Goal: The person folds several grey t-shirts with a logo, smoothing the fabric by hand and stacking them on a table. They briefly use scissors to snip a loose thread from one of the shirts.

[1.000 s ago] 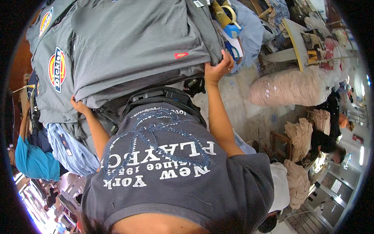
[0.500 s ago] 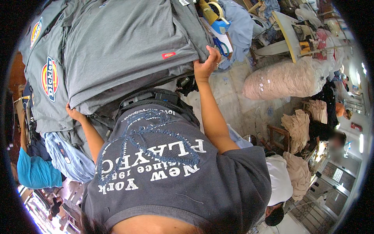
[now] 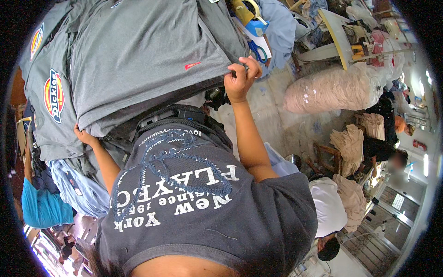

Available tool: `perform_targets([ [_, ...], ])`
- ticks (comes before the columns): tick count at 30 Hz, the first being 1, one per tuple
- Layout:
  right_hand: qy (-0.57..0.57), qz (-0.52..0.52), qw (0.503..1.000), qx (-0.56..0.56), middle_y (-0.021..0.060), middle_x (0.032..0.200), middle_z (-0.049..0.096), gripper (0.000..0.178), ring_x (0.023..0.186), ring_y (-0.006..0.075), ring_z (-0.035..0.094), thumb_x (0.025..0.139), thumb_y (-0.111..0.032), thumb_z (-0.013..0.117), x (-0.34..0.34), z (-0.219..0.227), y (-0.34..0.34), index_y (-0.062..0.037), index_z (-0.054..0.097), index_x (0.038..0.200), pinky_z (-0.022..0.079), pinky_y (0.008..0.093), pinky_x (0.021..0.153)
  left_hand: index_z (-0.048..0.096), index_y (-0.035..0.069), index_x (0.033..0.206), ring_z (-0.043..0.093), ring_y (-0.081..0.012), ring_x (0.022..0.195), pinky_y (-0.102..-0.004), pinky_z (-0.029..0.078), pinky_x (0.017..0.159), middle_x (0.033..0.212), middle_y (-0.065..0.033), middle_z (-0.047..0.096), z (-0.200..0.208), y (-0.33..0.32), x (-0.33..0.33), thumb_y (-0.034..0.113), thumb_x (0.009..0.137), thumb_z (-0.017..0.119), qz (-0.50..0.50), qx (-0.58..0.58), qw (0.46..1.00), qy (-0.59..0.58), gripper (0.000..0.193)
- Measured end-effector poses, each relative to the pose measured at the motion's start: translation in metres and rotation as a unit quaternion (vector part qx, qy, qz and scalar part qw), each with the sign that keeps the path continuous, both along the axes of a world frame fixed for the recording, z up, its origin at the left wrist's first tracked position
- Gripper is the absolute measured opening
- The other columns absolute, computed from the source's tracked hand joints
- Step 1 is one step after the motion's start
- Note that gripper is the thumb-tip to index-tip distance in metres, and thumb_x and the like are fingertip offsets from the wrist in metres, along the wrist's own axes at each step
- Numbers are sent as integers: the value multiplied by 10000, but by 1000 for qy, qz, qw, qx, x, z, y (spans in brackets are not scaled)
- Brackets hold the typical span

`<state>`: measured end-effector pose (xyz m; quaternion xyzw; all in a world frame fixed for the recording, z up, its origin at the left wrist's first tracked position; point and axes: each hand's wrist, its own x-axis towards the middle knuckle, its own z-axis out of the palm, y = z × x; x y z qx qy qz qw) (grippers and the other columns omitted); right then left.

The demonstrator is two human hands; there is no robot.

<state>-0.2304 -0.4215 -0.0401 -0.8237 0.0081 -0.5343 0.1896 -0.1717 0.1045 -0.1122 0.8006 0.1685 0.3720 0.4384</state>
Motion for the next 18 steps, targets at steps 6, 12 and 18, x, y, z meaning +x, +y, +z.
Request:
perform_targets([
  [6, 12, 5, 1000, -3, 55, 943, 445, 301, 956, 273, 427, 518, 101, 561, -4, 4, 1, -116, 463, 703, 316, 402, 850, 525, -43, 962, 514, -199, 854, -269, 369, 807, 921, -104, 558, -6, 6, 0, -44, 678, 417, -12, -8, 1000, -25, 305],
  [12, 34, 34, 998, 28, 64, 915, 468, 286, 920, 271, 460, 517, 111, 539, -4, -6, 2, -102, 453, 688, 349, 371, 809, 541, -33, 959, 543, -215, 827, -287, 410, 748, 928, -115, 572, 5, -3, -5, -25, 705, 435, 66, 74, 995, 13, 276],
  [18, 116, 51, 990, -61, 27, 899, 483, 207, 897, 227, 487, 561, 52, 545, -17, -10, 1, -124, 490, 654, 335, 345, 786, 553, -21, 880, 553, -200, 787, -273, 427, 691, 874, -115, 568, 62, -51, -31, -81, 682, 481, 180, 134, 973, -61, 219],
])
